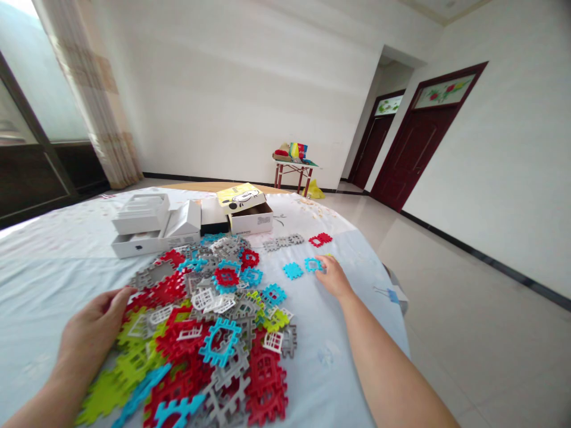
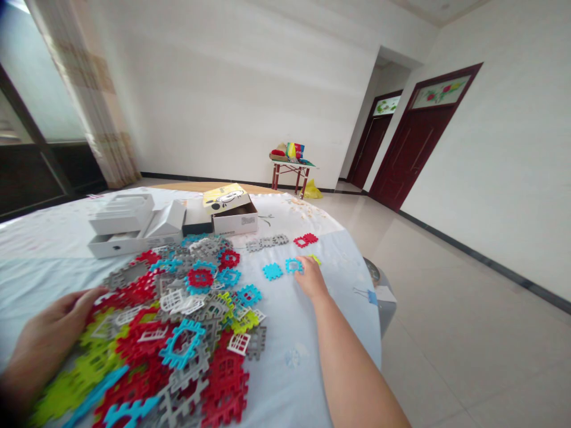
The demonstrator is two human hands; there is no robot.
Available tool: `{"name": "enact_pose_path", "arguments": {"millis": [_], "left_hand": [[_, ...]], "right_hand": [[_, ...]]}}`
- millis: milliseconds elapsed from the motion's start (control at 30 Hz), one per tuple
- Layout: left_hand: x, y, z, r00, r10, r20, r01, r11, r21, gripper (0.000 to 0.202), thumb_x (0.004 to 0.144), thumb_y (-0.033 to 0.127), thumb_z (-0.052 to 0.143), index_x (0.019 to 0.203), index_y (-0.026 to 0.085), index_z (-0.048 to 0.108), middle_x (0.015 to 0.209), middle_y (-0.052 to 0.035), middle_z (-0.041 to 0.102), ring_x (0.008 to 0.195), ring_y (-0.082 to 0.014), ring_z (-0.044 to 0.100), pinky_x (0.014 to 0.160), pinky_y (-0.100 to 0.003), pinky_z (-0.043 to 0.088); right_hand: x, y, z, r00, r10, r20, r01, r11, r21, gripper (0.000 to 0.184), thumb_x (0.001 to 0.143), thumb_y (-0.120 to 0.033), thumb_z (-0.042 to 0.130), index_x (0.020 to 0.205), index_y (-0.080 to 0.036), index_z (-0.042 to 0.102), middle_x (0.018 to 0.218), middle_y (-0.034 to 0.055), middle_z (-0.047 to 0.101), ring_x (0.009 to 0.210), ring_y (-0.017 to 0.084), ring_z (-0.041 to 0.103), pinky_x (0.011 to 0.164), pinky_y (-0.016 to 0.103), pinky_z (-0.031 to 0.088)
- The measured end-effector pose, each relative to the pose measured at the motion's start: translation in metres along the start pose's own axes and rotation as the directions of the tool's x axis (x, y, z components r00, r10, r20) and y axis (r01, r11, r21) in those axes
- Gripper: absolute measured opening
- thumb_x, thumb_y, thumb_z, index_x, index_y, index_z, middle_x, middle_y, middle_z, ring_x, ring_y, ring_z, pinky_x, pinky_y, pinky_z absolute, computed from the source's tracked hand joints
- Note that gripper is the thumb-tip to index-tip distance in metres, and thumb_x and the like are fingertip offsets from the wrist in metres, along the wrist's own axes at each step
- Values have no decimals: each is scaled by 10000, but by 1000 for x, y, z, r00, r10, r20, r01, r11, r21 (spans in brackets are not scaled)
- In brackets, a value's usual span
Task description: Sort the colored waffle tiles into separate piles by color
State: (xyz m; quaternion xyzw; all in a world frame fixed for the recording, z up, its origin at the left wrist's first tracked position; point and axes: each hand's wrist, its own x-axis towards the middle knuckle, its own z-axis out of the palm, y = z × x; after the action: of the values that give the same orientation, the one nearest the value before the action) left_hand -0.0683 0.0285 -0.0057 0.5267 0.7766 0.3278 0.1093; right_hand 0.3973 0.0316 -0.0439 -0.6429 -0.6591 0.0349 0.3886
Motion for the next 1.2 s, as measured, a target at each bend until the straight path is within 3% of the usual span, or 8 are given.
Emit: {"name": "enact_pose_path", "arguments": {"millis": [100, 433, 667, 767, 833, 933, 1067, 1200], "left_hand": [[3, 0, -1, 992, -93, 80, 95, 995, -15, 490, 733, 547, 393, 1008, 207, 613, 677, -26, 628, 625, -179, 572, 502, -233, 388], [3, 1, -1, 995, -73, 73, 75, 997, -36, 487, 724, 548, 401, 991, 191, 599, 681, -24, 595, 640, -175, 547, 535, -236, 372], [2, 2, 0, 994, -69, 80, 75, 994, -79, 459, 727, 524, 390, 950, 190, 612, 616, -7, 586, 601, -170, 537, 516, -236, 368], [1, 4, -1, 995, -67, 80, 73, 994, -77, 449, 734, 511, 377, 909, 175, 617, 595, -8, 579, 605, -175, 534, 521, -241, 374], [1, 5, -2, 993, -77, 85, 83, 994, -72, 450, 736, 509, 373, 905, 172, 618, 609, -13, 585, 614, -180, 536, 531, -249, 381], [0, 5, -3, 995, -57, 78, 64, 994, -90, 451, 744, 490, 364, 928, 170, 623, 639, -22, 593, 639, -186, 541, 543, -255, 388], [-2, 5, -3, 997, 0, 71, 8, 994, -111, 451, 757, 443, 335, 959, 160, 623, 633, -21, 589, 623, -180, 529, 537, -254, 386], [-1, 3, -2, 997, -23, 76, 32, 991, -127, 460, 756, 446, 335, 964, 151, 619, 642, -24, 591, 627, -178, 528, 540, -250, 384]], "right_hand": [[2, 7, 7, 1000, -21, 10, 21, 999, -33, 431, 650, -81, 482, 1072, -135, 553, 1082, 107, 546, 990, 190, 497, 900, 341, 391], [1, -1, 17, 996, -73, 44, 78, 989, -123, 385, 688, -59, 449, 1035, -153, 585, 1041, 92, 597, 1005, 193, 505, 922, 344, 380], [-1, -30, 7, 986, -159, -44, 158, 987, -27, 356, 711, -104, 476, 1045, -173, 579, 1079, 88, 571, 1034, 186, 486, 939, 359, 362], [-9, -58, 0, 958, -259, 126, 251, 965, 72, 338, 716, -130, 508, 1040, -189, 585, 1027, 67, 593, 988, 170, 510, 905, 331, 383], [-16, -75, -2, 900, -336, 278, 312, 942, 127, 329, 702, -137, 541, 1019, -206, 599, 1012, 52, 601, 978, 166, 515, 902, 327, 378], [-25, -88, 0, 827, -388, 406, 363, 921, 141, 361, 665, -152, 599, 1019, -225, 603, 1046, 46, 589, 999, 179, 502, 911, 342, 360], [-28, -89, 8, 804, -385, 452, 382, 918, 103, 327, 668, -171, 632, 989, -232, 619, 1048, 50, 585, 989, 189, 497, 882, 352, 368], [-26, -90, 10, 799, -417, 433, 415, 904, 104, 185, 749, -199, 580, 923, -215, 640, 1003, 55, 615, 964, 179, 520, 872, 349, 366]]}}
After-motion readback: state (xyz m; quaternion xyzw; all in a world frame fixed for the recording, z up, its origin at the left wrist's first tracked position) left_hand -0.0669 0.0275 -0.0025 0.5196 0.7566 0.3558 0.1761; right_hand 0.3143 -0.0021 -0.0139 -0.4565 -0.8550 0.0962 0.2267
